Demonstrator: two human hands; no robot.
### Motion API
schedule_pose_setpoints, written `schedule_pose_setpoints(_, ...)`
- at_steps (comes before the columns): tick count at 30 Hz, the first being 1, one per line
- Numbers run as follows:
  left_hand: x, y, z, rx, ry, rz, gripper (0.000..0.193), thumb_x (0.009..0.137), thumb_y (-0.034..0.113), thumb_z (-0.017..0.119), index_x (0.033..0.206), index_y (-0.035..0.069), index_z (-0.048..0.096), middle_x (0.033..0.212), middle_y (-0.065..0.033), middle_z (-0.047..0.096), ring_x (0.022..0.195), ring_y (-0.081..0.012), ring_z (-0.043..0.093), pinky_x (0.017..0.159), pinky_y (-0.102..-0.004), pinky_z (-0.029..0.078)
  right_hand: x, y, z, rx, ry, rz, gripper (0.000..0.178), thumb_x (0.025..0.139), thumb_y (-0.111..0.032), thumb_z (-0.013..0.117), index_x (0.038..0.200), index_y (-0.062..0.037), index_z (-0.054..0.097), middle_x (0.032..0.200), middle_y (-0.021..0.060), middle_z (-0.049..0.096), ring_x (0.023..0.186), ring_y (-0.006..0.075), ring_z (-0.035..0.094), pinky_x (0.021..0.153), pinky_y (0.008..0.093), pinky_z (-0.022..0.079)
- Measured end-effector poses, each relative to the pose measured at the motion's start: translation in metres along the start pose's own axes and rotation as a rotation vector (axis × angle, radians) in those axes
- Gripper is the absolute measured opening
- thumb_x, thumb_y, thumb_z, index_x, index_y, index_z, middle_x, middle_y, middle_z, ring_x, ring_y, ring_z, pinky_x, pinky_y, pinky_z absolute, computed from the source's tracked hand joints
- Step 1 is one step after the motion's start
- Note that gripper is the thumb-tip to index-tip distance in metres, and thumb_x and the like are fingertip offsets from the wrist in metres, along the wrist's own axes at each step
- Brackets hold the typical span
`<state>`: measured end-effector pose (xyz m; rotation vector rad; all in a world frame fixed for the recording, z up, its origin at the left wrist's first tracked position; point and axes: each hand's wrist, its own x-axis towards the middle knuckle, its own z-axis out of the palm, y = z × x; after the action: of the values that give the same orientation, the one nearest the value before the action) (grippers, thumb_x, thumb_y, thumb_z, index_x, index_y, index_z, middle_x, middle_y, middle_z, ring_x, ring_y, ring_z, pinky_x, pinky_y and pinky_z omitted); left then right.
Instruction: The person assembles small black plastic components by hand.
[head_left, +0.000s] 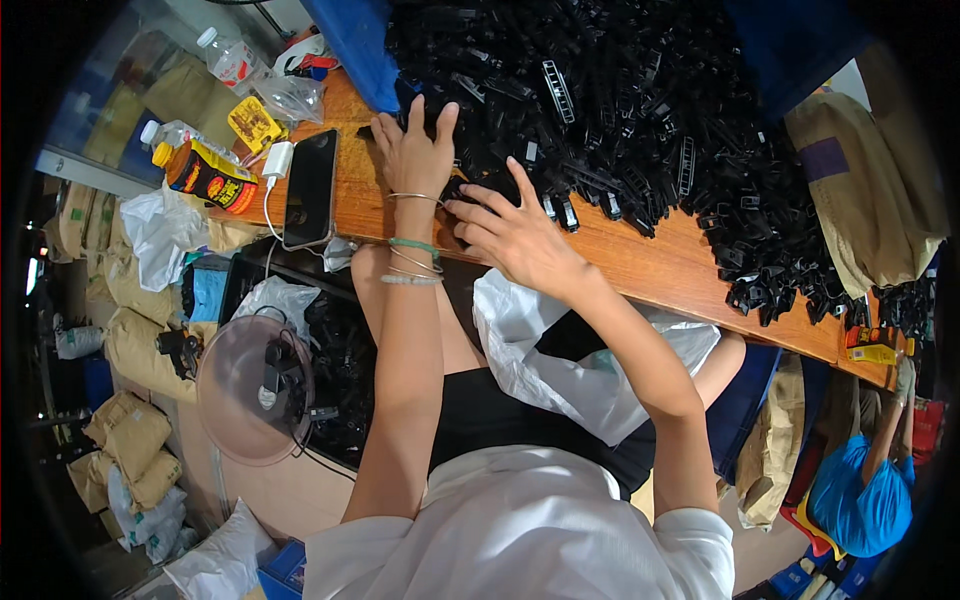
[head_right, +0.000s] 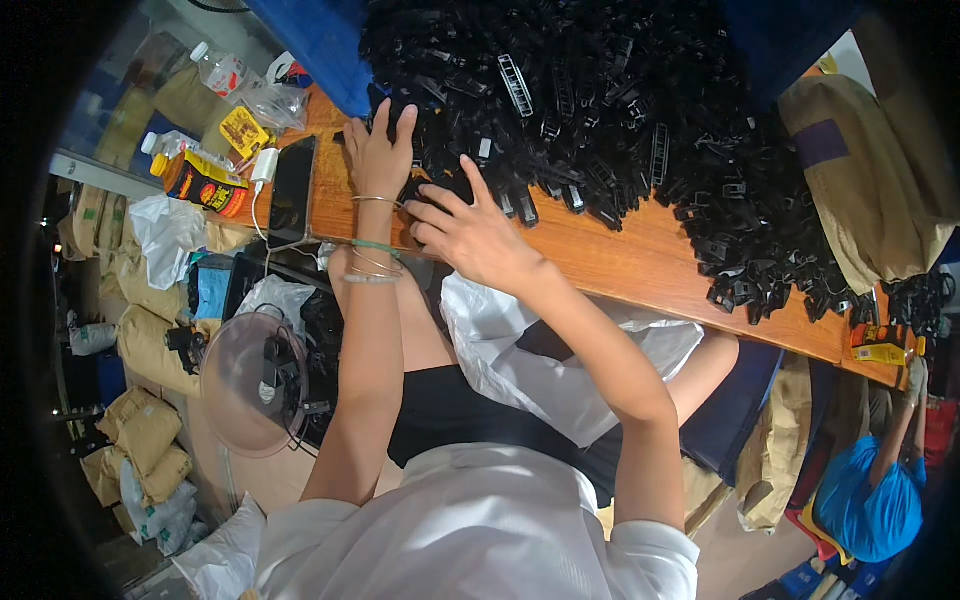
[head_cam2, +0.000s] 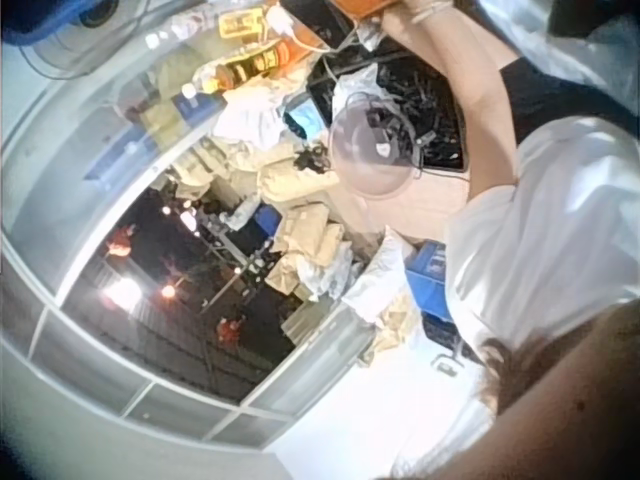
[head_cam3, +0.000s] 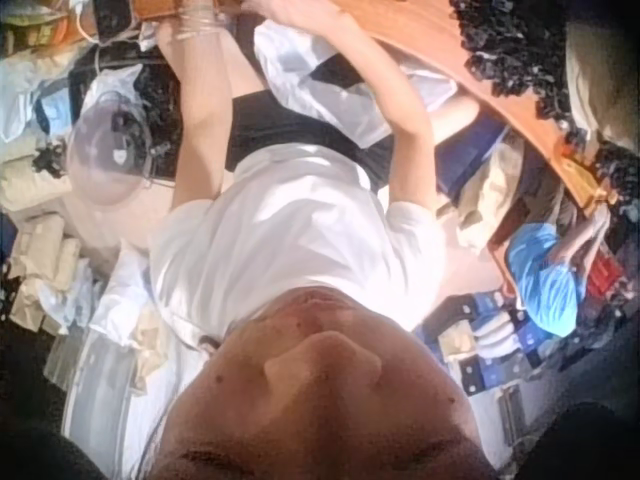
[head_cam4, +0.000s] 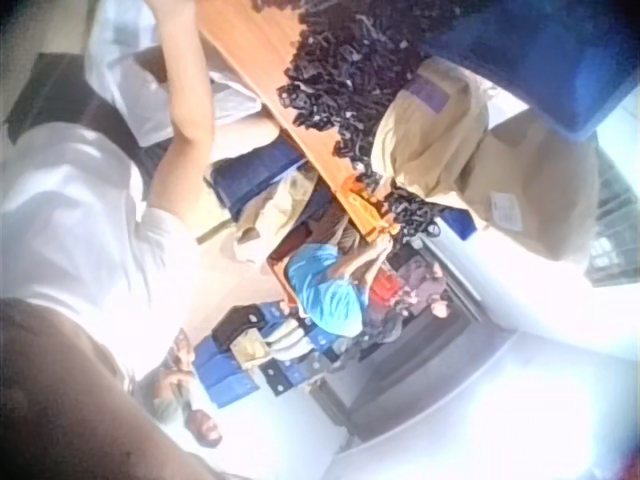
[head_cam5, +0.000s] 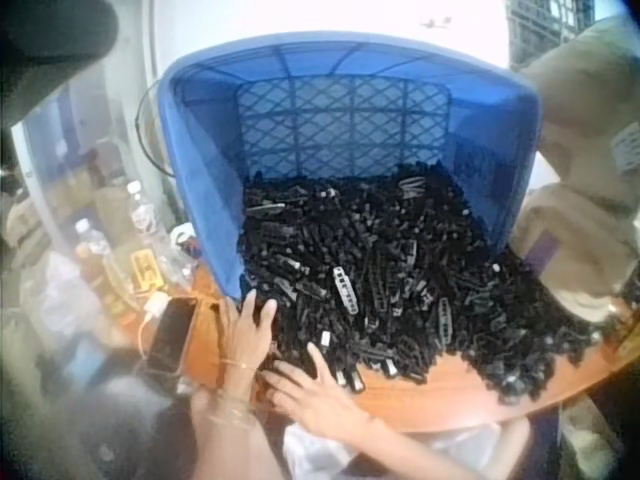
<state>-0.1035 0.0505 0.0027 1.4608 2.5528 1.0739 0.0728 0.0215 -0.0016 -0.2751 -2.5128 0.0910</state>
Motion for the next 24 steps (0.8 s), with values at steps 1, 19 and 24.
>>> schedule_pose_setpoints(1, -0.003, 0.006, 0.0, -0.013, -0.034, 0.021, 0.071, 0.09, 0.069, 0.036, 0.141, 0.02, 0.045, 0.148, -0.0322, 0.027, 0.141, -0.0472, 0.016, 0.114, -0.0525, 0.018, -0.002, 0.001, -0.002, -0.016, -0.006, 0.007, 0.012, 0.087, -0.021, 0.057, 0.094, -0.0114, 0.061, 0.119, 0.0028, 0.059, 0.125, 0.0217, 0.047, 0.113, 0.0622, 0.015)
schedule_pose_setpoints(19, -0.036, 0.039, 0.016, -0.289, 0.063, 0.235, 0.055, 0.093, 0.05, 0.049, 0.13, 0.009, 0.057, 0.141, -0.0329, 0.037, 0.134, -0.0469, 0.031, 0.113, -0.0529, 0.018, -0.039, 0.014, -0.045, -0.092, 0.006, 0.046, 0.019, 0.078, -0.016, 0.065, 0.096, -0.0109, 0.063, 0.121, 0.0071, 0.057, 0.123, 0.0247, 0.048, 0.112, 0.0494, 0.027)
schedule_pose_setpoints(24, -0.057, 0.016, 0.005, -0.106, -0.006, 0.274, 0.058, 0.098, 0.047, 0.042, 0.144, 0.011, 0.039, 0.149, -0.0299, 0.026, 0.137, -0.0485, 0.023, 0.113, -0.0515, 0.018, -0.048, 0.002, -0.046, -0.121, 0.108, 0.069, 0.024, 0.077, -0.018, 0.066, 0.1, -0.0121, 0.066, 0.11, 0.0049, 0.057, 0.104, 0.0215, 0.053, 0.09, 0.0414, 0.039)
